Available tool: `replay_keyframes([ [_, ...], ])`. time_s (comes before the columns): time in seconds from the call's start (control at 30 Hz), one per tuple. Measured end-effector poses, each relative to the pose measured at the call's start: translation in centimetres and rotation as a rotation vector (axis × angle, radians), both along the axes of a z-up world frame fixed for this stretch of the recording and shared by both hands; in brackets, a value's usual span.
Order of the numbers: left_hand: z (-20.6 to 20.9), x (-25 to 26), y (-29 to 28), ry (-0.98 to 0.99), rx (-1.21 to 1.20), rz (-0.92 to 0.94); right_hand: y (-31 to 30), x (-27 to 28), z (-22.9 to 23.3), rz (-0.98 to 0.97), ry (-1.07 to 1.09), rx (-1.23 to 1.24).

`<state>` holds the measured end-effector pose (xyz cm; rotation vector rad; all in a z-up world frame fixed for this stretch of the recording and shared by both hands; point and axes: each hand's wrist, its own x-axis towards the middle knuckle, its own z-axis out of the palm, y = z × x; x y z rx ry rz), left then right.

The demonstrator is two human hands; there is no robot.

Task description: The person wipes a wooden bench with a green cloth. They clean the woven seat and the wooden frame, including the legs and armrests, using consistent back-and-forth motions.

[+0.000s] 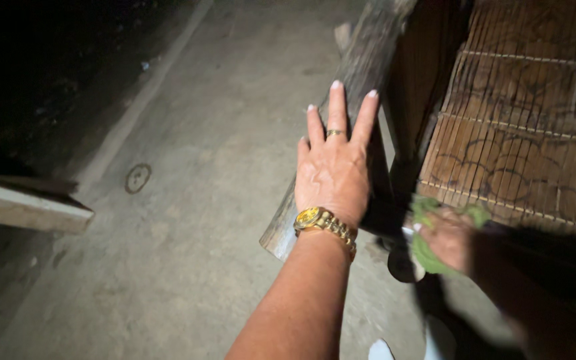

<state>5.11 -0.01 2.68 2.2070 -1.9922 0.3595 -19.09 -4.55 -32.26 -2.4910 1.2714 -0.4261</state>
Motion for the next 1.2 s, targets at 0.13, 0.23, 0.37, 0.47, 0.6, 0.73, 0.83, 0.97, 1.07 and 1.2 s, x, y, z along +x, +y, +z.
replay_keyframes([
  [0.13, -0.2, 0.1, 0.4, 0.015, -0.024, -0.030, -0.2, -0.9, -2.1, -0.113, 0.067, 0.132],
  [0.23, 0.2, 0.0, 0.1, 0.004, 0.029, -0.014, 1.4, -4.6, -3.7, -0.117, 0.139, 0.058],
  [0.37, 0.6, -0.1, 0.2, -0.003, 0.093, 0.005, 2.4, -5.8, -1.4, -0.127, 0.393, 0.031],
  [0.47, 0.7, -0.2, 0.3, -0.017, 0.074, -0.003, 2.5, -1.2, 4.6, -0.287, 0.357, 0.323],
  [0.6, 0.6, 0.1, 0.5, -0.013, 0.046, -0.029, 2.1, 4.6, 11.5, -0.343, 0.059, 0.523],
  [0.73, 1.1, 0.2, 0.3, 0.141, -0.020, -0.027, 1.1, 6.0, 19.0, -0.506, -0.787, 1.000],
  [0.83, 1.3, 0.6, -0.1, 0.425, -0.012, 0.122, 0.9, 9.8, 25.0, -0.546, -1.276, 1.180],
  [0.97, 1.4, 1.9, -0.7, 0.716, -0.071, 0.132, 1.9, 15.7, 29.2, -0.458, -1.240, 0.820],
  [1.07, 0.9, 2.4, -0.9, 0.828, -0.075, 0.102, 2.4, 18.4, 28.9, -0.363, -1.167, 0.456],
  [1.2, 0.8, 2.0, -0.5, 0.775, -0.053, 0.115, -0.5, 18.7, 29.7, -0.532, -1.033, 0.456],
])
